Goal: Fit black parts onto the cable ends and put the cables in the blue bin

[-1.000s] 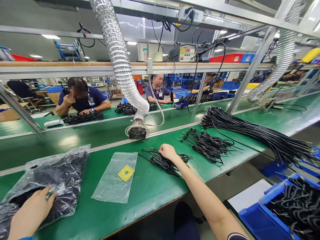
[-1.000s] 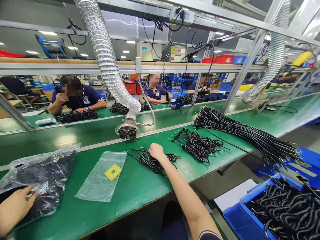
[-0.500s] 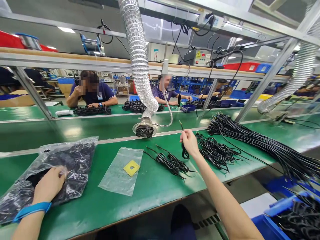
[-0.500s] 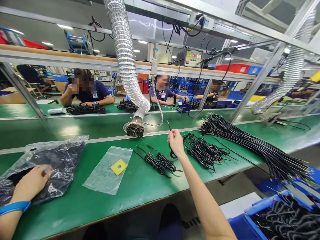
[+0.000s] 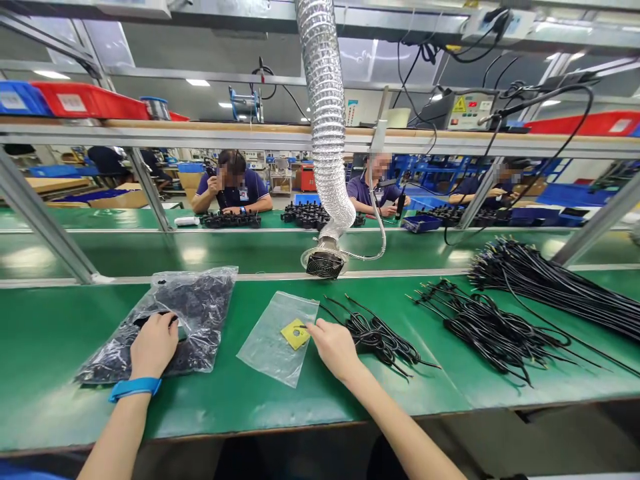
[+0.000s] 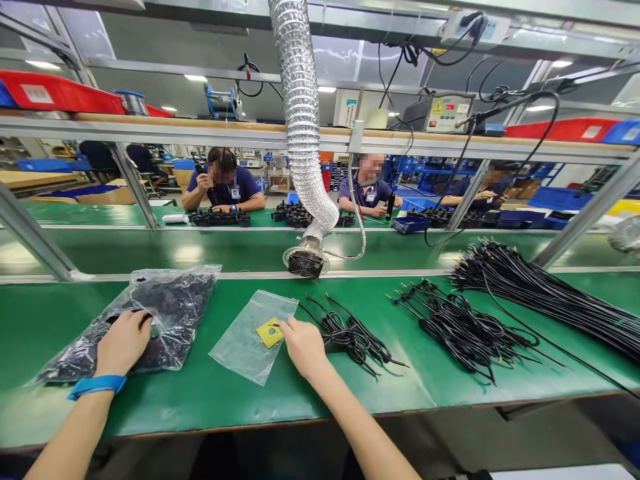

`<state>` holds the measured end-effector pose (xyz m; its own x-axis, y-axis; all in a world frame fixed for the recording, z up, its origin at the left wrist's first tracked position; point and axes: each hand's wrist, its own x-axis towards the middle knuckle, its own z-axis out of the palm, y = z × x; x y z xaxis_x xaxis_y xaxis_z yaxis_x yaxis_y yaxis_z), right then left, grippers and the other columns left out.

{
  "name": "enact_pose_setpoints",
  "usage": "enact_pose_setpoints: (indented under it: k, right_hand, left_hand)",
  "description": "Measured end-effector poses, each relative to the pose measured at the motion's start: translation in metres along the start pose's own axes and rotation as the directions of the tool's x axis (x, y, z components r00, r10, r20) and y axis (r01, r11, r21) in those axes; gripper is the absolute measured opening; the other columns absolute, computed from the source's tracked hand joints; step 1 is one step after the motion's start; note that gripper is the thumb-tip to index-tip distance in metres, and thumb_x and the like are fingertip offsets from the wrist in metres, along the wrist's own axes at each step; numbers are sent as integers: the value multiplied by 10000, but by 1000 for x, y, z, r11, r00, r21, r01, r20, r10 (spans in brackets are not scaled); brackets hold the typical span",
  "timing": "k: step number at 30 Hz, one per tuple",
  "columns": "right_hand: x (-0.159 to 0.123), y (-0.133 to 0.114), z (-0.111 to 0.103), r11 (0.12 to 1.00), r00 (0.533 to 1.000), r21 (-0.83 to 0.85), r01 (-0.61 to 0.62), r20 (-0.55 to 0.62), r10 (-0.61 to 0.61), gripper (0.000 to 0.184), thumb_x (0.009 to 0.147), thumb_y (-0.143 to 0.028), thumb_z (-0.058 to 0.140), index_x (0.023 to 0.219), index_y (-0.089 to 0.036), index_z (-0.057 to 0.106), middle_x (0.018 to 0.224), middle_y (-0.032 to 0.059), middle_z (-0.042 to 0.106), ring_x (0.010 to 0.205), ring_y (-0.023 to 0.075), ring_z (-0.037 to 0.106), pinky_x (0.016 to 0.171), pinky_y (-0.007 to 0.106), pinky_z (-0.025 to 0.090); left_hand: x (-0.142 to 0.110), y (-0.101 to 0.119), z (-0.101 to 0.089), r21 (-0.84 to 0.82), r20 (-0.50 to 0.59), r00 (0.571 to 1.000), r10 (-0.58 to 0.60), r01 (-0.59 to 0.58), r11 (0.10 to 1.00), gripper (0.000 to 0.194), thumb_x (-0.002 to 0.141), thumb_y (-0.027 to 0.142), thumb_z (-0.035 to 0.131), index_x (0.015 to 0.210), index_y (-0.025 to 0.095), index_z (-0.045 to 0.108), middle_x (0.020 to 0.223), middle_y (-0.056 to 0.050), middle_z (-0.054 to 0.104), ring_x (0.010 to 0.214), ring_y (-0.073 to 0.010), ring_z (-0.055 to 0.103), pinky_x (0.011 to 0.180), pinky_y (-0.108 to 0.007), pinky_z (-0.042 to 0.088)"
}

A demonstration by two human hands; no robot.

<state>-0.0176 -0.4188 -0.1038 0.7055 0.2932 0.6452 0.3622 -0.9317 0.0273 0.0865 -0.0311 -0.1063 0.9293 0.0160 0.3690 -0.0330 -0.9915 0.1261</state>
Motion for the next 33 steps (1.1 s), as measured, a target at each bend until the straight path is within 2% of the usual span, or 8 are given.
enact_pose_setpoints:
  k: [4, 8, 10, 13, 18, 23, 29, 33]
  right_hand:
    - [-15, -10, 20, 998, 990, 46, -44, 133, 38, 46, 836, -97, 635, 837, -143, 636, 768, 27, 530, 651, 151, 444, 595, 297, 271]
    - [-17, -11, 21, 999, 944, 44, -32, 330, 16, 115, 857, -81, 586, 753, -127, 600, 778, 49, 529, 696, 170, 461, 600, 313, 261]
    - [-17, -11, 20, 999, 926, 43, -12, 377, -5, 109, 838, -57, 585, 750, -120, 596, 776, 53, 528, 703, 174, 466, 601, 317, 257]
    - [-18, -8, 18, 996, 953, 83, -41, 304, 14, 107, 844, -70, 574, 754, -123, 598, 774, 48, 531, 677, 166, 462, 595, 311, 258]
    - [-15, -7, 13, 937, 980, 298, -184, -18, 198, 195, 976, -167, 442, 969, -135, 635, 819, 19, 555, 639, 102, 483, 611, 252, 326]
    - [-10, -12, 8, 872, 933, 424, -247, -141, 332, 226, 1002, -219, 427, 964, -133, 633, 776, 15, 548, 625, 69, 493, 596, 225, 337]
    - [-8, -15, 6, 843, 903, 461, -278, -175, 393, 204, 988, -210, 459, 940, -128, 639, 768, 19, 550, 615, 63, 487, 586, 219, 339]
    - [-7, -15, 6, 861, 912, 439, -255, -188, 366, 188, 981, -193, 466, 946, -129, 640, 770, 15, 547, 618, 64, 477, 594, 219, 330]
  left_hand:
    - [-14, 9, -14, -168, -328, 945, -9, -49, 985, 560, 956, 440, 270, 1057, 62, 670, 946, -141, 581, 860, -253, 562, 747, -355, 449]
    - [-23, 49, -33, -488, -376, 926, -21, -179, 854, 403, 934, 438, 442, 1034, 115, 662, 967, -89, 606, 812, -174, 560, 762, -303, 453]
    - [-24, 79, -38, -646, -276, 961, 28, -207, 735, 358, 920, 427, 483, 1051, 144, 661, 1027, -72, 616, 905, -170, 577, 798, -288, 461]
    - [-20, 127, -36, -892, 34, 994, 102, -16, 451, 446, 863, 476, 548, 1130, 131, 641, 1008, -74, 602, 810, -145, 595, 738, -280, 500]
    - [-3, 196, -21, -937, 349, 917, 193, 345, 57, 643, 652, 459, 751, 1131, 52, 616, 827, -66, 618, 718, -142, 584, 690, -280, 502]
    - [-6, 226, 1, -878, 448, 837, 314, 478, -21, 689, 593, 527, 776, 1068, 45, 647, 885, -108, 651, 736, -149, 596, 721, -293, 509]
    - [-24, 224, 9, -825, 496, 761, 417, 564, -47, 687, 616, 523, 795, 1104, 61, 653, 881, -104, 654, 730, -136, 591, 739, -275, 496]
    - [-26, 224, 5, -821, 494, 748, 443, 569, -45, 689, 615, 524, 799, 1103, 59, 659, 878, -102, 649, 726, -138, 586, 749, -282, 496]
